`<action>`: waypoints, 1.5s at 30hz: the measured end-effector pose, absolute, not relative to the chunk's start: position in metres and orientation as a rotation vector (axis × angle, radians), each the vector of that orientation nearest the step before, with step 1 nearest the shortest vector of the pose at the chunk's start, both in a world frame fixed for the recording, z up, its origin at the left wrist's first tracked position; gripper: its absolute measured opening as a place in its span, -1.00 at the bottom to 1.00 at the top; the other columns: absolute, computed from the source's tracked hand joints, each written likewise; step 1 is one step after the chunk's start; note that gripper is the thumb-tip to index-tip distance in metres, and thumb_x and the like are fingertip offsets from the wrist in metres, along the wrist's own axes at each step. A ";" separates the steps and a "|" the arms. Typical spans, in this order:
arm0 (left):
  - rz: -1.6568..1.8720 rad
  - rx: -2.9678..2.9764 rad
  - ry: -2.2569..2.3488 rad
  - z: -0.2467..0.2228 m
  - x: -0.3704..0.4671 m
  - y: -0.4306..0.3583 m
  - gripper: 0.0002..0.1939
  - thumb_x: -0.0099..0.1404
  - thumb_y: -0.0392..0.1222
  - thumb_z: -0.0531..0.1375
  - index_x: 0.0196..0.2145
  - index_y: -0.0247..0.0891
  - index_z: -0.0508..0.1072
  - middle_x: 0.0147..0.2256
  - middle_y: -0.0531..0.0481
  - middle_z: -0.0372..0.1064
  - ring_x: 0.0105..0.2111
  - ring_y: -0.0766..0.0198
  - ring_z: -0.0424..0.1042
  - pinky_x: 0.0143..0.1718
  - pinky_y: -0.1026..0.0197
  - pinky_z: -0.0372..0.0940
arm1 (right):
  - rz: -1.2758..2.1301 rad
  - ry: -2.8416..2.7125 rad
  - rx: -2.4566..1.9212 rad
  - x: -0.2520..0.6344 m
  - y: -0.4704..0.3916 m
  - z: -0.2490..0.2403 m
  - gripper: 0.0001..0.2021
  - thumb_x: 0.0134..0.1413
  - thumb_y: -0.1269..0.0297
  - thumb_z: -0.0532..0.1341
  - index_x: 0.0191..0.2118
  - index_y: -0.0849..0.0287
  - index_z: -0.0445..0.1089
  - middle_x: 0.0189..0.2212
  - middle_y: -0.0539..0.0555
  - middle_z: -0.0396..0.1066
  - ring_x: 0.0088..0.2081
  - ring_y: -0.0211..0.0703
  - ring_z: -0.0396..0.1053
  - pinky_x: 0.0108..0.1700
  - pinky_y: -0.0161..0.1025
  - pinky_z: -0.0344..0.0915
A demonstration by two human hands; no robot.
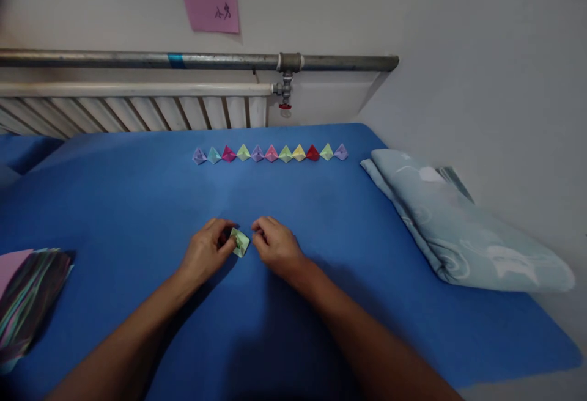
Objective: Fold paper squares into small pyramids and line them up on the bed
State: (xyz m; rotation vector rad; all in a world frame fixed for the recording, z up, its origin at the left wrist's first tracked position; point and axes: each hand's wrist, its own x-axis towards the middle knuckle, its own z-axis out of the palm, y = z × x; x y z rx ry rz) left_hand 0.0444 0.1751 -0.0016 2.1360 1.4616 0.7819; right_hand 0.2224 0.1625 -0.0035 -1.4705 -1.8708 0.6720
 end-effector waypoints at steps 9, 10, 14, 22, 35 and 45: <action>0.946 2.100 1.138 -0.009 0.042 0.187 -0.68 0.18 -0.36 0.06 -0.12 -0.21 0.43 -0.15 -0.05 0.47 -0.10 0.21 0.42 -0.02 0.08 0.30 | 0.779 -2.108 -1.378 0.221 0.145 0.012 -0.84 -0.03 0.32 0.27 -0.28 0.14 0.32 -0.40 -0.05 0.32 -0.43 -0.31 0.24 -0.34 -0.34 0.15; 0.907 2.073 1.128 -0.009 0.042 0.188 -0.67 0.18 -0.36 0.06 -0.11 -0.20 0.43 -0.18 -0.04 0.48 -0.15 0.22 0.44 -0.07 0.10 0.33 | 0.759 -2.134 -1.380 0.219 0.144 0.012 -0.83 -0.03 0.31 0.28 -0.27 0.14 0.32 -0.38 -0.03 0.33 -0.41 -0.29 0.26 -0.32 -0.33 0.16; 0.813 2.054 1.168 -0.004 0.039 0.187 -0.68 0.14 -0.34 0.08 -0.14 -0.22 0.44 -0.32 0.01 0.46 -0.32 0.29 0.43 -0.25 0.20 0.33 | 0.662 -2.198 -1.414 0.216 0.145 0.009 -0.91 0.05 0.38 0.21 -0.28 0.16 0.31 -0.34 0.02 0.35 -0.33 -0.25 0.28 -0.27 -0.30 0.18; 0.614 2.048 1.329 0.015 0.031 0.180 -0.83 0.15 -0.26 0.09 -0.32 -0.26 0.46 -0.51 0.09 0.35 -0.52 0.36 0.31 -0.42 0.27 0.23 | 0.627 -2.197 -1.404 0.219 0.143 0.011 -0.84 0.05 0.47 0.14 -0.21 0.17 0.33 -0.32 0.02 0.34 -0.38 -0.28 0.25 -0.28 -0.33 0.18; 0.416 1.994 1.122 0.016 0.030 0.180 -0.87 0.10 -0.33 0.14 -0.37 -0.24 0.45 -0.48 0.11 0.32 -0.52 0.39 0.25 -0.46 0.32 0.16 | 0.576 -2.269 -1.467 0.217 0.147 0.004 -0.87 0.19 0.39 0.09 -0.23 0.19 0.39 -0.35 0.03 0.34 -0.32 -0.24 0.29 -0.27 -0.31 0.15; 0.373 2.171 1.106 0.017 0.031 0.177 -0.91 0.20 -0.27 0.13 -0.36 -0.23 0.45 -0.44 0.07 0.34 -0.45 0.35 0.29 -0.40 0.29 0.16 | 0.651 -2.183 -1.431 0.215 0.140 0.010 -0.92 0.05 0.38 0.20 -0.27 0.18 0.35 -0.37 0.01 0.38 -0.35 -0.24 0.29 -0.28 -0.32 0.16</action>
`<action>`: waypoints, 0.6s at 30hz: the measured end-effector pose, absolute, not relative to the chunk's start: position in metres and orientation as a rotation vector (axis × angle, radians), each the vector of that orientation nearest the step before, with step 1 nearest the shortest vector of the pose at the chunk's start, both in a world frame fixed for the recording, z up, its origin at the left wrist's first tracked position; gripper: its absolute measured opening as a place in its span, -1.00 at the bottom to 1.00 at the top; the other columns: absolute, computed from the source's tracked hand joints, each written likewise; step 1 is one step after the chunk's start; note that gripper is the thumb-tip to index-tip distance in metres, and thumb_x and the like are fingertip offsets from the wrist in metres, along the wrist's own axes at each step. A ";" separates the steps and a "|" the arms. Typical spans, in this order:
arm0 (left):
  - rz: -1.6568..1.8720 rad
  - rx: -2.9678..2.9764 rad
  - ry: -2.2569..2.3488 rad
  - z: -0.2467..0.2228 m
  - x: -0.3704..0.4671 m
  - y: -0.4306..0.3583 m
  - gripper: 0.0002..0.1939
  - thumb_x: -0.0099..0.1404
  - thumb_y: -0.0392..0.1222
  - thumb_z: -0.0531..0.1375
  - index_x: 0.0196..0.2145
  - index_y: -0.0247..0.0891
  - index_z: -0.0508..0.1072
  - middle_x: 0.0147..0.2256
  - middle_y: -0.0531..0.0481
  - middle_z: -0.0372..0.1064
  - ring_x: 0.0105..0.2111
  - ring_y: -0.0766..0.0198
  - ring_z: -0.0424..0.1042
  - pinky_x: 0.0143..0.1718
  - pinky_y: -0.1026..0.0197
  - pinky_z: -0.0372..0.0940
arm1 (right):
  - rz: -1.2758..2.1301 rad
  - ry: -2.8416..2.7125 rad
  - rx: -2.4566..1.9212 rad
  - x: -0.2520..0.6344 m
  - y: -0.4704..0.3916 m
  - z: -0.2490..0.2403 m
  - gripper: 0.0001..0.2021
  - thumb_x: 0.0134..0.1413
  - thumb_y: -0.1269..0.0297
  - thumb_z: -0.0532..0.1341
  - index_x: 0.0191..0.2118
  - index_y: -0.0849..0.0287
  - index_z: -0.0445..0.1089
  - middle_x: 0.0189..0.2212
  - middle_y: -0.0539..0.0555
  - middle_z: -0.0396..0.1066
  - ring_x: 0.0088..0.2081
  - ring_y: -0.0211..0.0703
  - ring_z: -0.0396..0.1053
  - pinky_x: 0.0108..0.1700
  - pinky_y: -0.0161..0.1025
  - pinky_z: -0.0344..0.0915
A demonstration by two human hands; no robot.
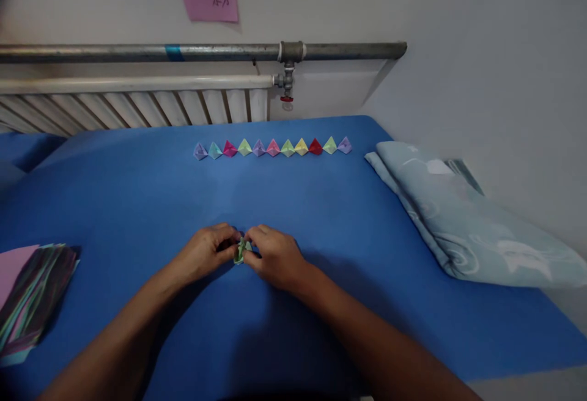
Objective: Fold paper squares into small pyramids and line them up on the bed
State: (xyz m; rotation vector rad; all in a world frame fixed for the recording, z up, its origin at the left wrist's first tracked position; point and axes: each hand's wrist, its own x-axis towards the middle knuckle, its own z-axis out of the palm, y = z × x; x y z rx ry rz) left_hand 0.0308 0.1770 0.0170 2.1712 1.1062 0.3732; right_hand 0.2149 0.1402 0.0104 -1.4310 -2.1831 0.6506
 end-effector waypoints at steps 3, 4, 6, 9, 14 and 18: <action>0.349 2.209 1.099 0.017 0.030 0.176 -0.90 0.23 -0.24 0.14 -0.34 -0.23 0.45 -0.42 0.05 0.35 -0.43 0.34 0.31 -0.39 0.29 0.18 | 0.605 -2.217 -1.465 0.213 0.139 0.010 -0.96 0.09 0.38 0.18 -0.31 0.19 0.36 -0.39 0.03 0.38 -0.34 -0.23 0.30 -0.28 -0.31 0.16; 0.338 2.209 1.103 0.017 0.030 0.176 -0.91 0.23 -0.24 0.14 -0.33 -0.23 0.46 -0.41 0.05 0.35 -0.43 0.34 0.32 -0.39 0.29 0.18 | 0.593 -2.231 -1.474 0.213 0.139 0.009 -0.96 0.10 0.38 0.18 -0.31 0.20 0.37 -0.39 0.04 0.38 -0.35 -0.23 0.30 -0.28 -0.30 0.15; 0.325 2.205 1.108 0.016 0.030 0.176 -0.91 0.22 -0.24 0.15 -0.33 -0.22 0.46 -0.41 0.05 0.36 -0.43 0.34 0.33 -0.39 0.29 0.19 | 0.573 -2.256 -1.476 0.213 0.139 0.009 -0.93 0.13 0.37 0.16 -0.31 0.22 0.38 -0.39 0.06 0.38 -0.34 -0.21 0.31 -0.28 -0.29 0.16; 0.330 2.223 1.110 0.016 0.031 0.177 -0.90 0.23 -0.25 0.15 -0.32 -0.21 0.47 -0.41 0.05 0.37 -0.42 0.34 0.33 -0.38 0.29 0.20 | 0.544 -2.285 -1.472 0.213 0.140 0.008 -0.88 0.17 0.38 0.11 -0.31 0.23 0.38 -0.39 0.08 0.38 -0.34 -0.21 0.30 -0.28 -0.28 0.16; 0.342 2.328 1.138 0.014 0.033 0.176 -0.87 0.24 -0.29 0.11 -0.37 -0.23 0.46 -0.43 0.04 0.36 -0.41 0.31 0.34 -0.36 0.27 0.19 | 0.472 -2.337 -1.491 0.213 0.141 0.005 -0.88 0.16 0.41 0.09 -0.37 0.21 0.34 -0.44 0.06 0.35 -0.39 -0.21 0.25 -0.31 -0.28 0.14; 0.340 2.370 1.252 0.012 0.037 0.174 -0.86 0.24 -0.28 0.08 -0.36 -0.24 0.45 -0.43 0.01 0.37 -0.41 0.27 0.34 -0.36 0.24 0.18 | 0.412 -2.354 -1.518 0.211 0.140 0.003 -0.88 0.16 0.43 0.08 -0.37 0.21 0.33 -0.43 0.07 0.35 -0.38 -0.20 0.24 -0.31 -0.27 0.12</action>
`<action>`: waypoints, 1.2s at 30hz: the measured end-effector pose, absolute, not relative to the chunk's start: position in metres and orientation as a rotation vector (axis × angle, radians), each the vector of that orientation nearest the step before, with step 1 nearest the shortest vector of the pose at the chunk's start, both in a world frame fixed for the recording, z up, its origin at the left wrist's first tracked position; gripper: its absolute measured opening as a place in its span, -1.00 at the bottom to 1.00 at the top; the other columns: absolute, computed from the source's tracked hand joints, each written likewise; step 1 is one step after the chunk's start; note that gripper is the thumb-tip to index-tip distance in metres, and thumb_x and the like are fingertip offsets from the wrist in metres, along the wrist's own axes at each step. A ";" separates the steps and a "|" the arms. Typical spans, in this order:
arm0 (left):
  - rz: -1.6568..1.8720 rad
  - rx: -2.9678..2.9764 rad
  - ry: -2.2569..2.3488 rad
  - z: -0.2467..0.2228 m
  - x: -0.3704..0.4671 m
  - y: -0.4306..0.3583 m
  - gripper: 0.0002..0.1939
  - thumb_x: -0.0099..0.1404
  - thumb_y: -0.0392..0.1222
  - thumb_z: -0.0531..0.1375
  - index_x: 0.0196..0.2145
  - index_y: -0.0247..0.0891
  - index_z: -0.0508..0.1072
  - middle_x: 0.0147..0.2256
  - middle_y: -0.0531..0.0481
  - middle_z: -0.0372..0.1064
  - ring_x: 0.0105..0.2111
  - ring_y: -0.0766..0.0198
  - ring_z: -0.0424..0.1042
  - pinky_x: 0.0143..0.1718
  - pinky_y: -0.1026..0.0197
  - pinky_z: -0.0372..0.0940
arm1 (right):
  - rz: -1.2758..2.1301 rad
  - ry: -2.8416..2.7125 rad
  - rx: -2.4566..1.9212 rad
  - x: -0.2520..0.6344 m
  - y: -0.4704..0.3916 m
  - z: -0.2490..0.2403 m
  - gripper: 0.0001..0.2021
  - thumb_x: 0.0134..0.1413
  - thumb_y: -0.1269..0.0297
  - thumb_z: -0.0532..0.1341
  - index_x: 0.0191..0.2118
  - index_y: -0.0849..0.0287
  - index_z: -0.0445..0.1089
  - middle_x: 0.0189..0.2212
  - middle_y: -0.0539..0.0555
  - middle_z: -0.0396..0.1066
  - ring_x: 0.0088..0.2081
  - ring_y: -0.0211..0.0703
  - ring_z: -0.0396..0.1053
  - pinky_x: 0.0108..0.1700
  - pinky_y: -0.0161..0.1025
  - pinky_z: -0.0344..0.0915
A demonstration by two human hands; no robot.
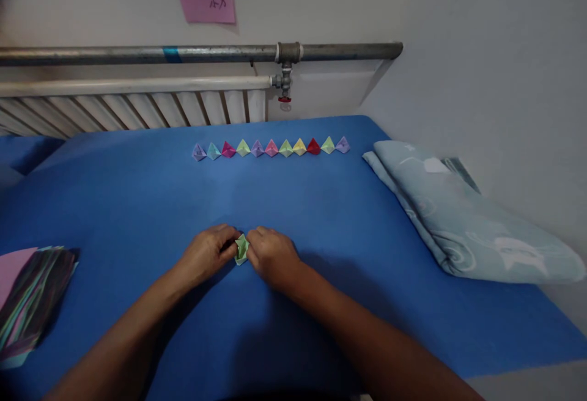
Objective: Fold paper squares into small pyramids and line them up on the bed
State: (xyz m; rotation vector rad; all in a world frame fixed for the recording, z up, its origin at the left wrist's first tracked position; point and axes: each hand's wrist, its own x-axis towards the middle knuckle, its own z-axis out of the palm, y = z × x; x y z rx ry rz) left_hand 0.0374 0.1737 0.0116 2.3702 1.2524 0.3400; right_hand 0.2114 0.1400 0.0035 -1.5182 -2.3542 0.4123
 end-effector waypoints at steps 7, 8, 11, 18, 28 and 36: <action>0.320 2.395 1.327 0.010 0.042 0.173 -0.84 0.26 -0.23 0.08 -0.46 -0.22 0.39 -0.46 0.04 0.34 -0.43 0.29 0.30 -0.39 0.25 0.14 | 0.404 -2.335 -1.587 0.208 0.141 0.004 -0.88 0.18 0.40 0.09 -0.37 0.19 0.32 -0.44 0.06 0.35 -0.39 -0.20 0.24 -0.33 -0.27 0.09; 0.324 2.400 1.327 0.009 0.042 0.173 -0.83 0.26 -0.24 0.08 -0.48 -0.22 0.37 -0.48 0.04 0.33 -0.44 0.29 0.29 -0.40 0.25 0.13 | 0.407 -2.338 -1.611 0.207 0.142 0.005 -0.88 0.18 0.38 0.09 -0.37 0.19 0.32 -0.43 0.06 0.36 -0.40 -0.20 0.25 -0.34 -0.27 0.08; 0.341 2.405 1.314 0.008 0.044 0.173 -0.83 0.24 -0.27 0.09 -0.52 -0.22 0.34 -0.51 0.06 0.29 -0.45 0.29 0.27 -0.41 0.26 0.11 | 0.420 -2.367 -1.696 0.204 0.144 0.008 -0.89 0.19 0.34 0.09 -0.33 0.19 0.33 -0.40 0.06 0.39 -0.40 -0.21 0.27 -0.36 -0.27 0.07; 0.332 2.406 1.309 0.010 0.045 0.173 -0.80 0.24 -0.30 0.07 -0.54 -0.22 0.30 -0.52 0.04 0.29 -0.47 0.29 0.27 -0.41 0.25 0.10 | 0.437 -2.381 -1.820 0.199 0.148 0.015 -0.88 0.20 0.35 0.08 -0.24 0.18 0.35 -0.32 0.10 0.45 -0.33 -0.16 0.35 -0.37 -0.25 0.06; 0.321 2.311 1.324 0.011 0.043 0.175 -0.85 0.23 -0.29 0.09 -0.51 -0.23 0.32 -0.49 0.07 0.32 -0.46 0.33 0.28 -0.40 0.28 0.10 | 0.571 -2.265 -1.792 0.204 0.148 0.015 -0.91 0.18 0.34 0.12 -0.33 0.17 0.35 -0.40 0.04 0.39 -0.36 -0.22 0.29 -0.35 -0.29 0.06; 0.347 2.190 1.260 0.008 0.039 0.181 -0.88 0.20 -0.29 0.13 -0.50 -0.24 0.33 -0.51 0.10 0.27 -0.48 0.35 0.24 -0.41 0.28 0.08 | 0.756 -2.128 -1.740 0.208 0.151 0.017 -0.94 0.09 0.37 0.17 -0.39 0.17 0.32 -0.45 -0.03 0.31 -0.41 -0.29 0.21 -0.37 -0.33 0.02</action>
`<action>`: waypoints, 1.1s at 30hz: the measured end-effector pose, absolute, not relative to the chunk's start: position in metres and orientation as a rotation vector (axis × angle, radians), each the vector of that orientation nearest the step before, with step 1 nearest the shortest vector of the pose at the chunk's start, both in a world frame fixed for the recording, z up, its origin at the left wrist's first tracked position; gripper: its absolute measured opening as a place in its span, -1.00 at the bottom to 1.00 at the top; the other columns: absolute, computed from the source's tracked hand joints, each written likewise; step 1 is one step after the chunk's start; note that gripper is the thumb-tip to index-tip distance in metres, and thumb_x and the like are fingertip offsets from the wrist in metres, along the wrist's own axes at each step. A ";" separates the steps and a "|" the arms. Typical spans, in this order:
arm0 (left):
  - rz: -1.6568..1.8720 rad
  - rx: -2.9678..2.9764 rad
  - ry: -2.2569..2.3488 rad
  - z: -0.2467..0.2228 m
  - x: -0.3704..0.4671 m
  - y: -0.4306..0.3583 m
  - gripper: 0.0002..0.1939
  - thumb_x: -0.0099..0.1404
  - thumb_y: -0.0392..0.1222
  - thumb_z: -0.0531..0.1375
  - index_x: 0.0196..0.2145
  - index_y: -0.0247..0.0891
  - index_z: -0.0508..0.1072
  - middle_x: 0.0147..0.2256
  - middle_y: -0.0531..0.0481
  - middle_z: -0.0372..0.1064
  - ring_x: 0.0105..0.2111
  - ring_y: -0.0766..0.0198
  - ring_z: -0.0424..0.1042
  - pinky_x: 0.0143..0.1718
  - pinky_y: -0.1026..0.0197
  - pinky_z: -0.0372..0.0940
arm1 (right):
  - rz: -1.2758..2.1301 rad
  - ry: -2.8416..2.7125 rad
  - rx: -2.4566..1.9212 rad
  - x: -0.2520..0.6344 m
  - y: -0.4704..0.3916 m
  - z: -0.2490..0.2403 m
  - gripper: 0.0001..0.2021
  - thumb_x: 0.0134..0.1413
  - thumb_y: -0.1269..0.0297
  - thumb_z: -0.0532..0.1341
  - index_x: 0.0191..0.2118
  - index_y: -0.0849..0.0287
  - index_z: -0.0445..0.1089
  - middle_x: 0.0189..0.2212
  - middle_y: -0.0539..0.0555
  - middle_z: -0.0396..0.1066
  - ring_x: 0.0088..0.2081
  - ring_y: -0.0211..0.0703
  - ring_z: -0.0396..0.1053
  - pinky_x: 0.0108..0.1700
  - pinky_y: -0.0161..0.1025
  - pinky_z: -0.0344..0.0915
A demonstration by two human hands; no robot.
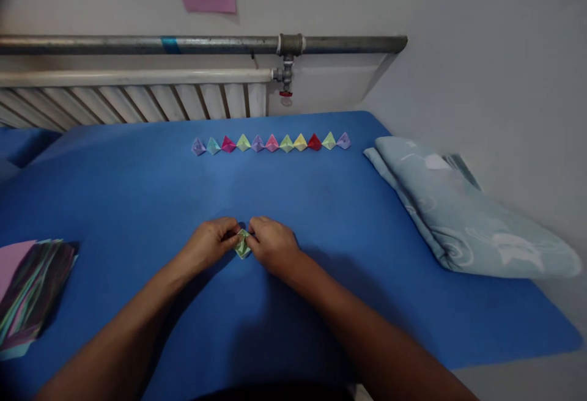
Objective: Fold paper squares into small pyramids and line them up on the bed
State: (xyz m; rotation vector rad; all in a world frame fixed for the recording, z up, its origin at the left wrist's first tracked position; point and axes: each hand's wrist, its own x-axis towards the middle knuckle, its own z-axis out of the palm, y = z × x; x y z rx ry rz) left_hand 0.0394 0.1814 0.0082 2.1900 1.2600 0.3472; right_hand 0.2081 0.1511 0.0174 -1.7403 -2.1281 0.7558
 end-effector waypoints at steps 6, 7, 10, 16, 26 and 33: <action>0.314 2.097 1.278 0.010 0.041 0.184 -0.91 0.15 -0.32 0.15 -0.50 -0.24 0.37 -0.53 0.12 0.26 -0.50 0.36 0.22 -0.43 0.28 0.07 | 0.835 -2.039 -1.756 0.210 0.158 0.015 -0.94 0.00 0.38 0.22 -0.42 0.15 0.30 -0.50 -0.07 0.29 -0.46 -0.32 0.18 -0.43 -0.34 -0.02; 0.313 2.089 1.282 0.010 0.041 0.184 -0.91 0.15 -0.32 0.15 -0.50 -0.24 0.37 -0.53 0.12 0.27 -0.49 0.36 0.23 -0.43 0.28 0.07 | 0.837 -2.035 -1.767 0.210 0.159 0.015 -0.94 -0.01 0.38 0.22 -0.42 0.15 0.30 -0.50 -0.07 0.29 -0.46 -0.31 0.18 -0.43 -0.34 -0.03; 0.302 2.095 1.280 0.011 0.041 0.185 -0.91 0.18 -0.31 0.14 -0.46 -0.25 0.40 -0.50 0.10 0.32 -0.47 0.35 0.27 -0.39 0.27 0.10 | 0.827 -2.056 -1.749 0.209 0.160 0.016 -0.94 0.00 0.37 0.22 -0.43 0.15 0.30 -0.49 -0.06 0.30 -0.45 -0.31 0.19 -0.42 -0.34 -0.02; 0.210 2.221 1.403 0.016 0.048 0.178 -0.88 0.23 -0.26 0.08 -0.40 -0.25 0.41 -0.41 0.01 0.40 -0.40 0.27 0.33 -0.36 0.23 0.14 | 0.702 -2.182 -1.792 0.204 0.156 0.019 -0.91 0.14 0.34 0.13 -0.38 0.15 0.33 -0.44 -0.02 0.32 -0.41 -0.27 0.22 -0.38 -0.31 0.01; 0.186 2.253 1.527 0.015 0.053 0.174 -0.87 0.24 -0.23 0.08 -0.41 -0.24 0.41 -0.42 -0.02 0.39 -0.40 0.25 0.34 -0.40 0.24 0.12 | 0.586 -2.215 -1.878 0.200 0.152 0.021 -0.91 0.15 0.35 0.10 -0.34 0.15 0.34 -0.39 0.02 0.36 -0.39 -0.23 0.24 -0.40 -0.28 -0.01; 0.330 2.026 1.334 0.016 0.038 0.178 -0.84 0.19 -0.30 0.10 -0.26 -0.28 0.42 -0.46 0.07 0.35 -0.49 0.35 0.27 -0.42 0.29 0.14 | 1.008 -1.899 -1.634 0.216 0.156 0.012 -0.90 -0.07 0.48 0.19 -0.38 0.16 0.32 -0.48 -0.07 0.34 -0.47 -0.33 0.24 -0.41 -0.38 0.11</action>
